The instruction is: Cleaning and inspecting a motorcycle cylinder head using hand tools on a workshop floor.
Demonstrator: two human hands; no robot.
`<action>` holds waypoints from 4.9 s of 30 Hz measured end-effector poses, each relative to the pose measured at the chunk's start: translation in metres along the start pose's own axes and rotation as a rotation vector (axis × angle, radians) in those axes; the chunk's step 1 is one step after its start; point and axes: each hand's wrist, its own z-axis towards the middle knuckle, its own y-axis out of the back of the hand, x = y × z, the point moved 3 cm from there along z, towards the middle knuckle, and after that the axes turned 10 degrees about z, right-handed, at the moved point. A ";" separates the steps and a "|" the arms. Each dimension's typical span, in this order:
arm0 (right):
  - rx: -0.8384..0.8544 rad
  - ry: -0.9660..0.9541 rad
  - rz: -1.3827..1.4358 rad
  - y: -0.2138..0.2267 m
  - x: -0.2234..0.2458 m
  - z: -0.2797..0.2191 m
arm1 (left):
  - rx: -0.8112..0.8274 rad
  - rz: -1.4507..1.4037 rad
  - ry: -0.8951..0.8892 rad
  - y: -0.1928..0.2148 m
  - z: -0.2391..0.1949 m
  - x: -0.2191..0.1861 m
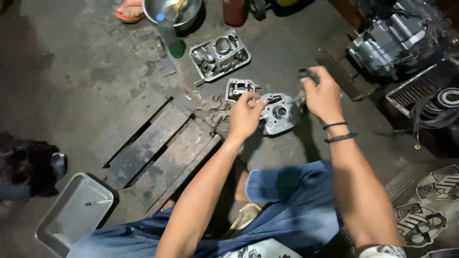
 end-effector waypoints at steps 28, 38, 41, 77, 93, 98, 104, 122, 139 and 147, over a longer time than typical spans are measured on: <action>0.381 -0.790 -0.264 -0.088 -0.284 0.046 | 0.220 0.233 0.453 -0.143 0.065 0.142; 0.340 -0.815 -0.184 -0.095 -0.243 0.045 | 0.258 0.282 0.427 -0.137 0.079 0.164; 0.318 -0.805 -0.190 -0.099 -0.246 0.050 | 0.250 0.258 0.417 -0.143 0.078 0.168; 0.406 0.251 0.046 -0.168 0.173 -0.073 | -0.366 0.252 0.224 0.257 -0.209 0.036; 0.763 0.210 -0.189 -0.210 0.194 -0.103 | -0.242 0.166 0.475 0.289 -0.235 0.104; 0.663 0.198 -0.451 -0.200 0.194 -0.085 | -0.444 0.344 0.309 0.288 -0.235 0.105; 0.427 0.310 -0.251 -0.152 0.197 -0.063 | -0.717 0.328 0.069 0.309 -0.244 0.088; 0.479 0.734 -0.013 -0.118 0.262 -0.131 | -0.939 0.188 -0.119 0.311 -0.275 0.085; 0.637 0.563 0.426 -0.203 0.244 -0.110 | -0.856 0.175 -0.520 0.280 -0.198 0.022; 0.649 0.631 0.404 -0.193 0.268 -0.104 | -0.847 0.129 -0.484 0.284 -0.188 0.026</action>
